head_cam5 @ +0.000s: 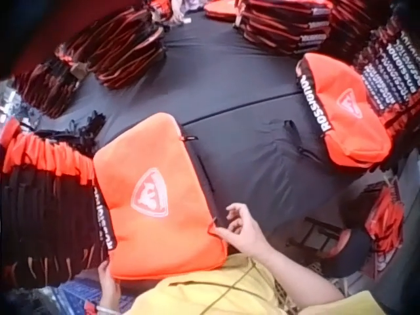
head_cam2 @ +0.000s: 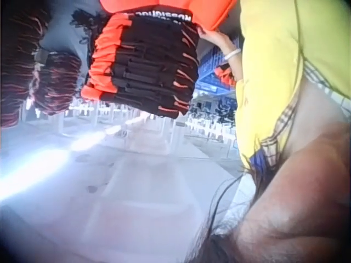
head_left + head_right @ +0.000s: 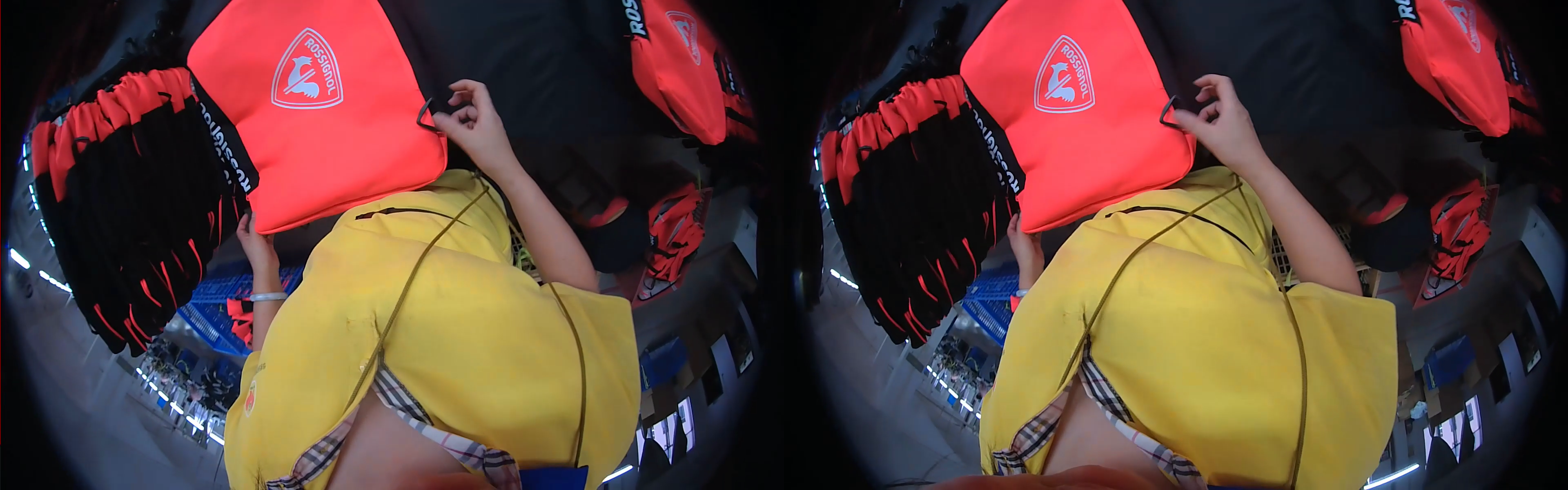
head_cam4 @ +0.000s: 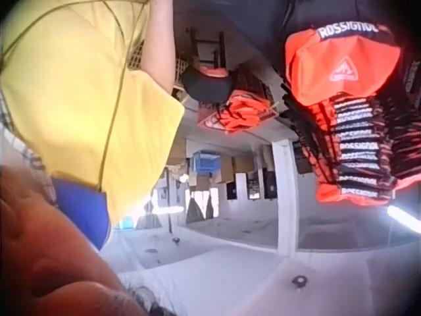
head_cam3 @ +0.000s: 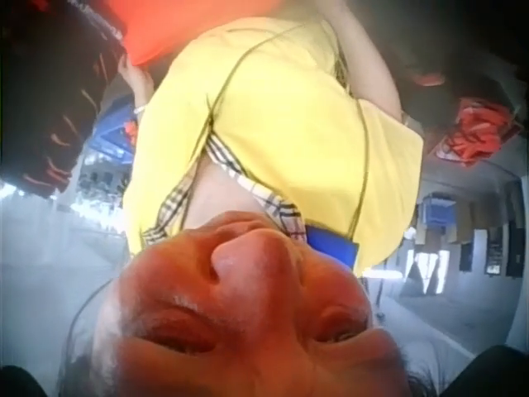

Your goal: Inspecting and checking zippers, straps, and interior of red and black backpacks at a factory.

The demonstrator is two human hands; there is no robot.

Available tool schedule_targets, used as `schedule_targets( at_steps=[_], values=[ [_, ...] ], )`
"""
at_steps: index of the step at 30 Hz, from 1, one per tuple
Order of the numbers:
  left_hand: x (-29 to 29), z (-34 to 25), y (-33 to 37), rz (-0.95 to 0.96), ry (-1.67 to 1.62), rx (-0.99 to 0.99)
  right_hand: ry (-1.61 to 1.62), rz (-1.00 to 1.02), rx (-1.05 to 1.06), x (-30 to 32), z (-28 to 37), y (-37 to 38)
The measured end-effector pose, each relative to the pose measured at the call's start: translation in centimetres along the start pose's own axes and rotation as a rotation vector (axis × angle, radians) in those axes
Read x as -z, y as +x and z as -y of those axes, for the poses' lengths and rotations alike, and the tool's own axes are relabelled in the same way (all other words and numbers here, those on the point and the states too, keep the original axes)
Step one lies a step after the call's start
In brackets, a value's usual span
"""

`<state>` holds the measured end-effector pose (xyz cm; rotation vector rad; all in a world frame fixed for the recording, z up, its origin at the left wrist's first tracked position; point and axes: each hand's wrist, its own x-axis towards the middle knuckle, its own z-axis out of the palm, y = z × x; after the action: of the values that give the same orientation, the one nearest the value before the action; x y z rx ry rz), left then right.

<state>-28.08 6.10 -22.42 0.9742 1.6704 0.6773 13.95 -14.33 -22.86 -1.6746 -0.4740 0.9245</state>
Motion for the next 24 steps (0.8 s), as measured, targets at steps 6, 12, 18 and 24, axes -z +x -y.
schedule_targets(
  at_steps=[6,12,18,24],
  values=[
    [-0.9,0.7,-1.1,-0.034,0.105,-0.041,-0.534,-0.043,0.393,-1.0,0.0,-0.4],
    [-1.3,0.9,-1.2,0.065,0.101,0.017,0.368,-0.030,-0.127,-0.3,-2.0,0.5],
    [-1.0,0.3,-0.3,0.062,0.195,0.045,0.550,0.152,-0.359,2.1,-2.2,1.1],
    [-0.9,-6.0,0.6,-0.126,0.932,-0.119,-0.229,0.107,-0.159,4.0,-0.7,4.8]
  ],
)
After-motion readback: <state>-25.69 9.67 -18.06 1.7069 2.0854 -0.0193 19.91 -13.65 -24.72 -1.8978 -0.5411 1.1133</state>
